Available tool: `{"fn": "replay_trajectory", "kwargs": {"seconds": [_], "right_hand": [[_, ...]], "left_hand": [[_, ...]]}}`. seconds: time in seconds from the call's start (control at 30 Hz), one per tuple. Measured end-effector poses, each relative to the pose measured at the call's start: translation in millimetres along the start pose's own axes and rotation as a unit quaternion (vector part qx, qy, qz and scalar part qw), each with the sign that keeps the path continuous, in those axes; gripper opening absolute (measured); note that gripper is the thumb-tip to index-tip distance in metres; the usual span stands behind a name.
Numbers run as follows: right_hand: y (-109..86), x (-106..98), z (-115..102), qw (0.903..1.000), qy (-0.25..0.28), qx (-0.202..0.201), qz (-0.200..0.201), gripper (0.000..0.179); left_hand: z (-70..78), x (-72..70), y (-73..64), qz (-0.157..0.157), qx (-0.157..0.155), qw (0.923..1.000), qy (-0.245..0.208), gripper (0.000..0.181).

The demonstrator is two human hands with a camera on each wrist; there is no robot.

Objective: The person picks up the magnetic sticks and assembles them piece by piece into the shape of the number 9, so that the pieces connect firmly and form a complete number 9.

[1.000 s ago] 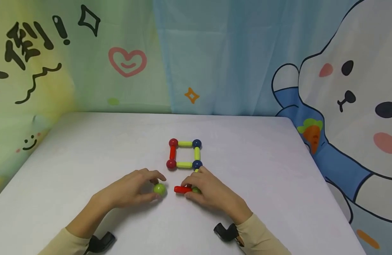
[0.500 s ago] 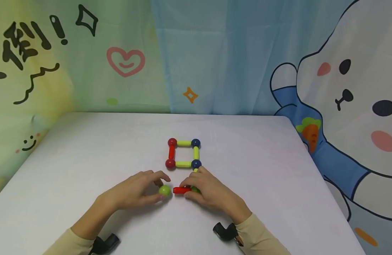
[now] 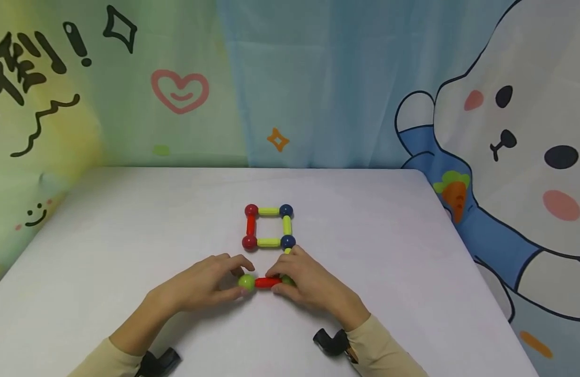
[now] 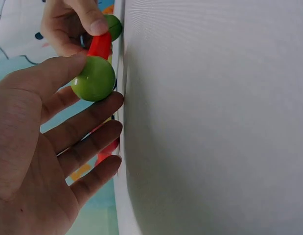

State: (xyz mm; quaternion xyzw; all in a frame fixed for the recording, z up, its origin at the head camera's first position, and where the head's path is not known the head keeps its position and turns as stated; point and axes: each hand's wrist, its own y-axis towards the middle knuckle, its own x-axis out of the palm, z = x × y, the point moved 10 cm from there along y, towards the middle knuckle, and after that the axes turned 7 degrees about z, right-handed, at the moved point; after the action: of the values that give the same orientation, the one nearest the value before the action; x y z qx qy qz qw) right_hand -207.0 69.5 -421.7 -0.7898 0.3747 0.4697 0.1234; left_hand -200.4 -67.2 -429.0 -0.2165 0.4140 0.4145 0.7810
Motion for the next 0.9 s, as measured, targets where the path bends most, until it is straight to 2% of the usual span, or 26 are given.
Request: {"fn": "replay_trajectory", "kwargs": {"seconds": [0.3, 0.57, 0.8, 0.9], "right_hand": [[6.3, 4, -1, 0.9999, 0.002, 0.008, -0.007, 0.024], [-0.7, 3, 4, 0.9998, 0.003, 0.022, 0.001, 0.024], [-4.5, -8, 6, 0.9995, 0.009, 0.015, 0.027, 0.023], [-5.7, -12, 8, 0.9992, 0.016, 0.012, 0.035, 0.020]], "left_hand": [[-7.7, -0.3, -4.1, 0.003, -0.005, 1.0000, -0.007, 0.039], [-5.7, 6.3, -1.2, -0.007, -0.005, 0.9999, -0.014, 0.040], [-2.2, 1.1, 4.5, 0.008, 0.015, 0.9998, -0.014, 0.040], [-6.4, -2.0, 4.2, 0.015, 0.009, 0.9998, -0.008, 0.039]]}}
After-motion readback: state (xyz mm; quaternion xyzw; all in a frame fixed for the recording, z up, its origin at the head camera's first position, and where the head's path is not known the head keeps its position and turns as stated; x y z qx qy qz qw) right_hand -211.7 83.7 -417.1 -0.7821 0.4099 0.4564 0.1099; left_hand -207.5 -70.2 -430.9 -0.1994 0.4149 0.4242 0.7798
